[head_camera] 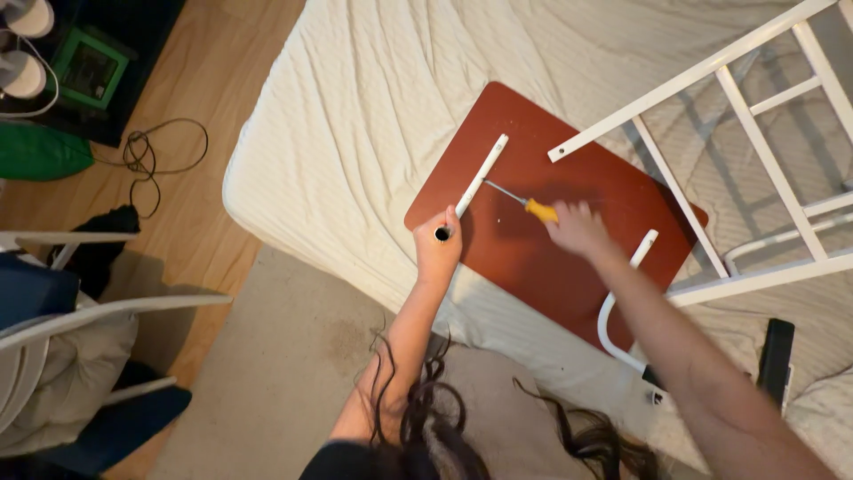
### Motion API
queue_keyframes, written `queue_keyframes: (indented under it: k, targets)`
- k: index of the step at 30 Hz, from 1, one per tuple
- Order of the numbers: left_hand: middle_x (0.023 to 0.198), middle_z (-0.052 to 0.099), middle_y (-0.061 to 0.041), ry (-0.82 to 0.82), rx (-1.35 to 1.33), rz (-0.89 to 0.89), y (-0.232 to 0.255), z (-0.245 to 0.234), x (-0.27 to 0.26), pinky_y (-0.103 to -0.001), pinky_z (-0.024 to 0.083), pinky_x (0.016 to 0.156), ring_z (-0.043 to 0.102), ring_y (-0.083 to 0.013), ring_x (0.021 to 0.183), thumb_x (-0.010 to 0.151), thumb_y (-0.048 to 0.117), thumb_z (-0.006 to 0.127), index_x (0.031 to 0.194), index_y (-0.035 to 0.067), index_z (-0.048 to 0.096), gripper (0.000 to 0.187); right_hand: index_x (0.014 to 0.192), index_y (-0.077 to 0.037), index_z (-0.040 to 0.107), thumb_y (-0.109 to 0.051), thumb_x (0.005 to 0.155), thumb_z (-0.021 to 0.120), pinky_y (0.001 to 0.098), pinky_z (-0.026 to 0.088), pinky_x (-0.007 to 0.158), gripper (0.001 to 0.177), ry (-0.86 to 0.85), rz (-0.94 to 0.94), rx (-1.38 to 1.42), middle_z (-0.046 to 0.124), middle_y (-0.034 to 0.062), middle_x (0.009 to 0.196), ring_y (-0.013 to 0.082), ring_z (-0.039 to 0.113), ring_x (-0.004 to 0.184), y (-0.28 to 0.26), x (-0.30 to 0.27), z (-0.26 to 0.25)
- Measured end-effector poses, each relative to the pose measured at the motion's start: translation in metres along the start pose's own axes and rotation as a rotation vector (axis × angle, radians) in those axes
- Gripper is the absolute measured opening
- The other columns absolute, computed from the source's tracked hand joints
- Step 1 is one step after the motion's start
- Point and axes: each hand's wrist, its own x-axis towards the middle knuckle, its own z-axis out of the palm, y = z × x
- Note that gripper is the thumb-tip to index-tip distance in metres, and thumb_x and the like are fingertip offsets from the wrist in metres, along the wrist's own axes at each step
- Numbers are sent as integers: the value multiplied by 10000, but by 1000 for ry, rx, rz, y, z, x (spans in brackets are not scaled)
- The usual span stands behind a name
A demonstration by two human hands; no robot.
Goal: The person disassembles a white rolling table by removing the tabletop and unscrewing the legs from the frame. They use a screwdriver to loosen fasteners and separate the components, placing parts on the bed.
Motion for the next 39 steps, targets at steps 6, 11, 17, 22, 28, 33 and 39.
queue_keyframes:
  k: [6,11,17,22,28,33,39]
  targets:
    - [589,321,-63,-36,-26,-51,0,-2,-5,-348,300,496,279,-146,556,1032,130,599,682,-16,465,403,1403,-106,509,-407,931,681,483,483,1082,586,-59,606,544,613,277,1350,434,594,1251,2,-4,140]
    - [578,324,-39,-59,-29,-80,3,-4,-5,-341,287,493,275,-130,561,1030,132,600,683,-12,469,398,1254,-39,520,-356,824,789,489,515,977,598,126,506,544,527,188,1348,408,615,1170,-42,-3,151]
    - [592,321,-44,-65,-56,-59,11,-6,-8,-334,298,499,282,-122,569,1038,132,588,691,-16,477,394,1226,-40,543,-427,750,867,478,482,930,694,384,309,174,513,159,1286,348,468,1221,-99,2,92]
    - [589,330,-59,-60,-56,-45,16,-6,-5,-333,306,495,295,-128,564,1036,132,594,705,-26,496,380,1109,-44,604,-220,861,791,470,512,885,357,491,-175,478,618,144,1137,378,571,1121,-147,62,71]
    - [590,369,-67,-61,-79,-24,16,-7,-6,-331,323,497,329,-125,551,1028,126,587,728,-28,523,343,898,-23,582,-234,850,797,475,530,739,305,349,63,580,653,142,898,357,658,847,-162,107,89]
    - [579,345,-75,-52,-36,-16,12,-4,-8,-336,300,487,301,-134,536,1026,119,604,694,-29,498,379,946,-25,567,-179,920,739,480,521,778,233,466,-144,566,638,139,945,360,628,931,-149,102,105]
    - [571,350,-69,-55,-72,-4,12,-4,-10,-339,292,491,303,-131,541,1037,107,593,678,-15,469,399,1006,-38,577,-135,961,662,473,534,812,136,516,-363,402,614,120,1043,342,593,1046,-145,92,97]
